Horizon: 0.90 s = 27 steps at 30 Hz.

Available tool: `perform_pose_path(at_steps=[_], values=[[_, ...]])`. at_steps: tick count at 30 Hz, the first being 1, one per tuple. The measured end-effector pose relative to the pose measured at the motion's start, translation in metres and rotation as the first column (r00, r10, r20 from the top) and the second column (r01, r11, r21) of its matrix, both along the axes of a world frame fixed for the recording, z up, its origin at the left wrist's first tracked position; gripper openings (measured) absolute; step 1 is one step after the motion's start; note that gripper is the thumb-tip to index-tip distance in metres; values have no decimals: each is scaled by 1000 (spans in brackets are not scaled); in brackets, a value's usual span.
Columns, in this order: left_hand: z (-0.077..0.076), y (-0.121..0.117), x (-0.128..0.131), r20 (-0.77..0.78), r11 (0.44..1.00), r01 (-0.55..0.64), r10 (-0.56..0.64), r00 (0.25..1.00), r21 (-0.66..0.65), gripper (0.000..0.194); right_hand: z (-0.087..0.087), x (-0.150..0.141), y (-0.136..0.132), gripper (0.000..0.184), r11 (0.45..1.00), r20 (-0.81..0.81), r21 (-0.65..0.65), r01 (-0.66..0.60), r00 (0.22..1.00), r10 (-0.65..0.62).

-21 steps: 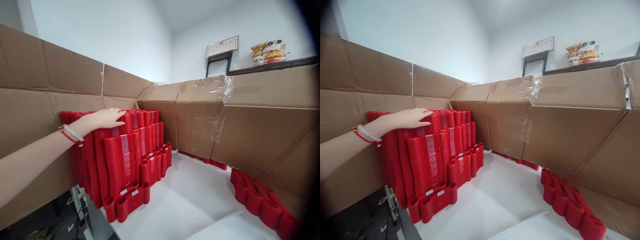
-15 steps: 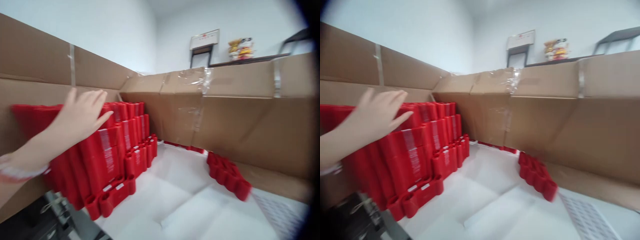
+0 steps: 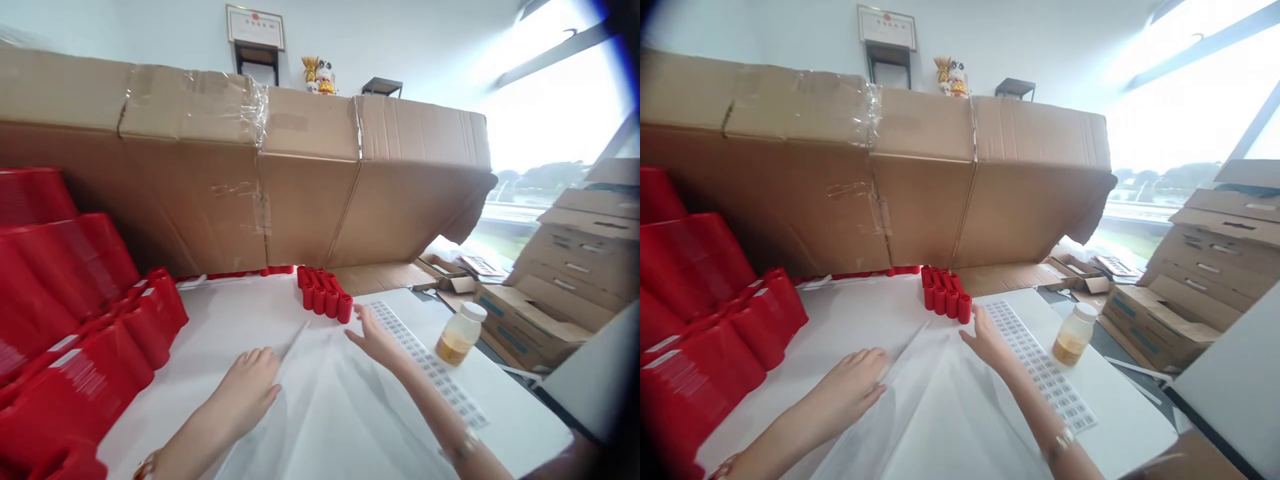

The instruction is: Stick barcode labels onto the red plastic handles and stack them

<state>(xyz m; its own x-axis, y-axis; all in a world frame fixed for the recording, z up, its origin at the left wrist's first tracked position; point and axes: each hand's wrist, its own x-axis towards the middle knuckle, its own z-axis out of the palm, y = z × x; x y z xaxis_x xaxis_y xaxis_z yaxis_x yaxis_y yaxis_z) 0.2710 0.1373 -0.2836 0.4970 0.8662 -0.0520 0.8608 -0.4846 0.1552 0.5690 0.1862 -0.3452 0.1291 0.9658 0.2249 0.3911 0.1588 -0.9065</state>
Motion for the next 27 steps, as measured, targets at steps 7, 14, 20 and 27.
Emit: perform_pose_path(at_steps=[7,14,20,27], values=[[-10,14,2,301,956,86,3,954,-281,33,-44,-4,84,27,995,-320,-30,94,942,-98],[-28,42,-18,595,827,145,256,762,-542,34,-22,21,56,27,951,-624,-15,309,740,-251],[-10,63,35,901,780,463,299,315,-421,89,31,-38,8,38,993,-741,88,79,672,12],[67,38,19,927,908,419,182,-327,-31,38,97,-109,-22,50,690,-546,195,-697,507,667]])
